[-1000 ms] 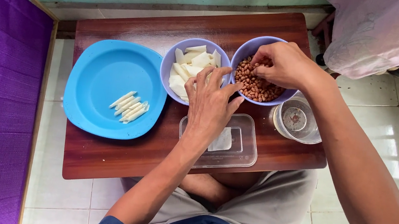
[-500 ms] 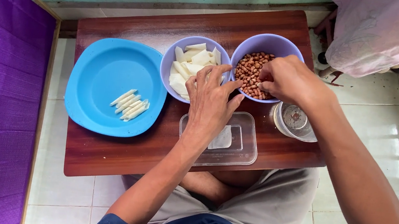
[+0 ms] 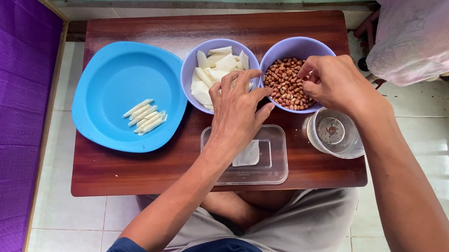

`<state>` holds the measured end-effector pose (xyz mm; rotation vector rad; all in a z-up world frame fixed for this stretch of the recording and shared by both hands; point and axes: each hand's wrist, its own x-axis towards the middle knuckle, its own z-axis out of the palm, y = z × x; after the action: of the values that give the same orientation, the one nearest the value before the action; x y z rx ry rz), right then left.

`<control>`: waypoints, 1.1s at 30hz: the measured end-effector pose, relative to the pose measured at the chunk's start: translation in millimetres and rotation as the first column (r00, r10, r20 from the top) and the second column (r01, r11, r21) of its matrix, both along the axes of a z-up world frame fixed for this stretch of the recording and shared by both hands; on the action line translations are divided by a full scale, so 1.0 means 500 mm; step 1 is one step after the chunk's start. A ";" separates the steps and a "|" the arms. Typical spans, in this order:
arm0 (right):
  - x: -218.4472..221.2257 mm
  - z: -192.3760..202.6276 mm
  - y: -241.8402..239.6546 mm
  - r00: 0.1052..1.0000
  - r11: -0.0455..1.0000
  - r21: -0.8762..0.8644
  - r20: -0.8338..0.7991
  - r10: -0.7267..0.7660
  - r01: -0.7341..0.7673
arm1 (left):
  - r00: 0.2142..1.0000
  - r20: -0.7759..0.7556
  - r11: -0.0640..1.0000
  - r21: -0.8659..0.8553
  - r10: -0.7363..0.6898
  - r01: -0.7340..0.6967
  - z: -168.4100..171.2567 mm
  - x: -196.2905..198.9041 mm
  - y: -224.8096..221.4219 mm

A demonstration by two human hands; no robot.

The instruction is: A person is manually assembling nut rolls by placing a peanut inside a small wrapper and rolling it up.

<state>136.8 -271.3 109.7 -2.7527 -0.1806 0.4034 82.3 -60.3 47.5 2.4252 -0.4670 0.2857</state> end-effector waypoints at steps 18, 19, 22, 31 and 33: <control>-0.207 0.003 0.113 0.965 0.898 0.358 0.145 0.217 -0.256 | 0.991 -0.009 0.924 -0.363 -0.133 0.120 -0.016 -0.155 0.139; -0.211 -0.026 0.113 0.965 0.895 0.363 0.131 0.226 -0.259 | 0.992 -0.023 0.926 -0.363 -0.123 0.106 -0.050 -0.160 0.149; -0.219 -0.092 0.111 0.958 0.917 0.288 0.010 0.287 -0.277 | 0.987 0.040 0.945 -0.284 -0.157 0.162 -0.118 -0.168 0.165; -0.222 -0.110 0.131 0.973 0.921 0.319 0.016 0.228 -0.221 | 0.988 0.045 0.981 -0.118 -0.150 0.154 -0.135 -0.189 0.145; -0.223 -0.113 0.142 0.962 0.895 0.352 0.087 0.260 -0.274 | 0.992 0.057 0.984 -0.128 -0.114 0.121 -0.141 -0.190 0.142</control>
<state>25.2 -200.3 53.1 -2.3757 -0.5878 0.3469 -12.4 10.7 -22.9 2.2577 -0.5923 0.3156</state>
